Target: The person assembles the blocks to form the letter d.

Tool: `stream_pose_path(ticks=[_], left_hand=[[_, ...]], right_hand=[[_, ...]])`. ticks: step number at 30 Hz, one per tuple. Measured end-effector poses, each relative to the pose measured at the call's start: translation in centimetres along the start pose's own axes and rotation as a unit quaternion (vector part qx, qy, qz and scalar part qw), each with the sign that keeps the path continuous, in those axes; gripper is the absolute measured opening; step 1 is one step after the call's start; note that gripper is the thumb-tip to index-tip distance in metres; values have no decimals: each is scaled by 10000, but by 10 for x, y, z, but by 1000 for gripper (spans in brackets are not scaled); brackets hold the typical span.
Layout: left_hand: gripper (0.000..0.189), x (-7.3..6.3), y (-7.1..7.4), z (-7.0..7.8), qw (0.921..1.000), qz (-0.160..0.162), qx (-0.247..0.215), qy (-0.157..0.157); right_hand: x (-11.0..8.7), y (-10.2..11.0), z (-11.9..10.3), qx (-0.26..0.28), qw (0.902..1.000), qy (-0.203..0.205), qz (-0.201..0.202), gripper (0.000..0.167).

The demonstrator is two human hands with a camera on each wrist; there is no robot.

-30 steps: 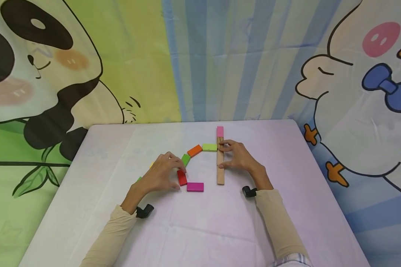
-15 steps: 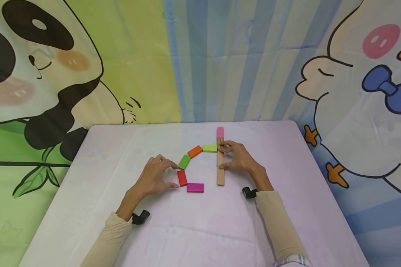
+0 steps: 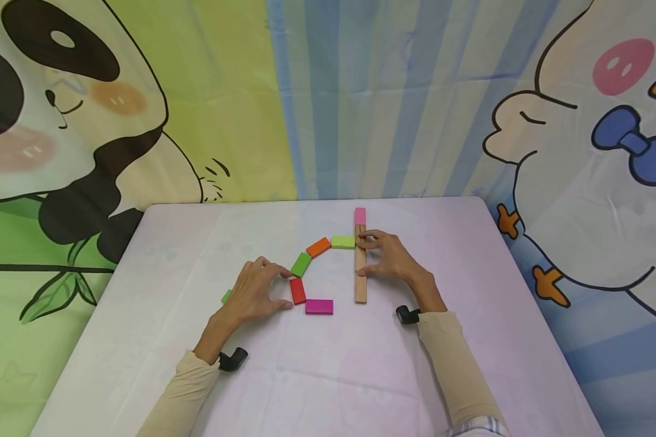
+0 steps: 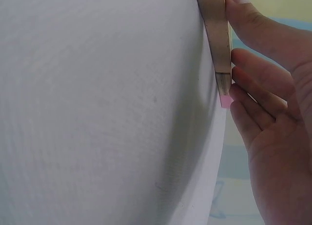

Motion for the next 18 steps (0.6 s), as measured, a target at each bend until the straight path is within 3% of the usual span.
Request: stream_pose_path(ticks=[18], left_hand=[[55,-1,-7,0,10000,2,-46,89]], right_hand=[[0,-1,2,54,9999,-102,-20,83]])
Point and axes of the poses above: each hand's wrist, its own x-axis towards the middle knuckle, its own y-axis out of the back of the hand, z = x × y, the point moved 1 cm from there along x, towards the middle knuckle, and after that the axes turned 12 degrees about y, right-handed, at the moved point
